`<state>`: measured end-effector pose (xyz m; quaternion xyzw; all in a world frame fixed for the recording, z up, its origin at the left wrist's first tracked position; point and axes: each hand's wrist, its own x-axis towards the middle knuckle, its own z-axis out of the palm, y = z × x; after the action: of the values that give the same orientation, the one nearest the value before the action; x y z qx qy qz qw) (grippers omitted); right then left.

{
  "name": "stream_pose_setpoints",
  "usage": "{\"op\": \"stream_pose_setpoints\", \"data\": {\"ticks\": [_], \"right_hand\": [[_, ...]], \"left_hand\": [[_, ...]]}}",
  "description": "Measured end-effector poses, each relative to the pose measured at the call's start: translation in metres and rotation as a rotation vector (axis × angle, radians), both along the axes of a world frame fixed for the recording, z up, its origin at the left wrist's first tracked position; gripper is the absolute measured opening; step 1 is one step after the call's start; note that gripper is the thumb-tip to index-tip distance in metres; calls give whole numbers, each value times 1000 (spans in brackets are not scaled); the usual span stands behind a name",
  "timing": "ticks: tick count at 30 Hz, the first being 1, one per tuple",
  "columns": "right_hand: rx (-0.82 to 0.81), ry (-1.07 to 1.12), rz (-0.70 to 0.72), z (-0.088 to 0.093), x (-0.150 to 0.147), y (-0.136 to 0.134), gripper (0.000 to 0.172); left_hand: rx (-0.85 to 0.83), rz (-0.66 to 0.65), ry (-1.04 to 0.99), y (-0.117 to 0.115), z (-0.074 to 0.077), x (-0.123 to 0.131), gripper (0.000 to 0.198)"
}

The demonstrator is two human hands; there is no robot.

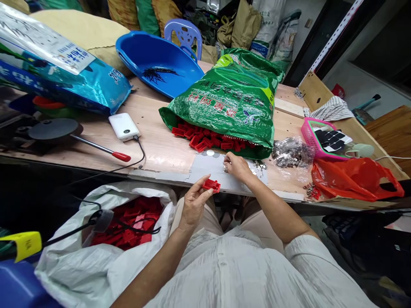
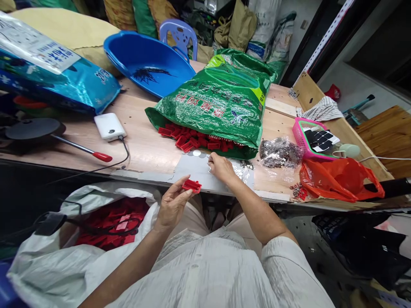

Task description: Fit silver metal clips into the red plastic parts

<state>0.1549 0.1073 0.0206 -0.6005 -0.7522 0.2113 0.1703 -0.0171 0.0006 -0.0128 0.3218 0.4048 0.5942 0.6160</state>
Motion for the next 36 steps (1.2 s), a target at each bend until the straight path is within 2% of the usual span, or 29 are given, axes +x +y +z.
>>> {"op": "stream_pose_setpoints", "data": {"ticks": [3,6,9,12,17,21,25,28,31,36], "right_hand": [[-61,341,55,0,10,-10,10],[-273,619,129,2,17,-28,19],[-414,717,156,2,18,-49,25],[-436,768,132,-3,17,-62,30],[-350,740,65,-16,17,-70,32],[-312,733,37,-15,18,-73,31],[-351,774,58,-4,21,-77,25],[-209,683,119,4,25,-82,15],[-35,538,241,7,28,-86,6],[175,376,445,1,33,-87,19]], "left_hand": [[35,-7,54,2,-6,0,50],[82,-6,127,3,-14,2,48],[126,-11,202,4,-16,6,47],[189,-37,279,3,-8,10,42],[268,-86,367,0,6,15,37],[163,-87,271,1,4,18,48],[78,-72,152,3,-1,19,54],[56,-88,107,4,-1,20,53],[43,-97,65,4,3,20,51],[0,-142,16,3,8,20,50]]}}
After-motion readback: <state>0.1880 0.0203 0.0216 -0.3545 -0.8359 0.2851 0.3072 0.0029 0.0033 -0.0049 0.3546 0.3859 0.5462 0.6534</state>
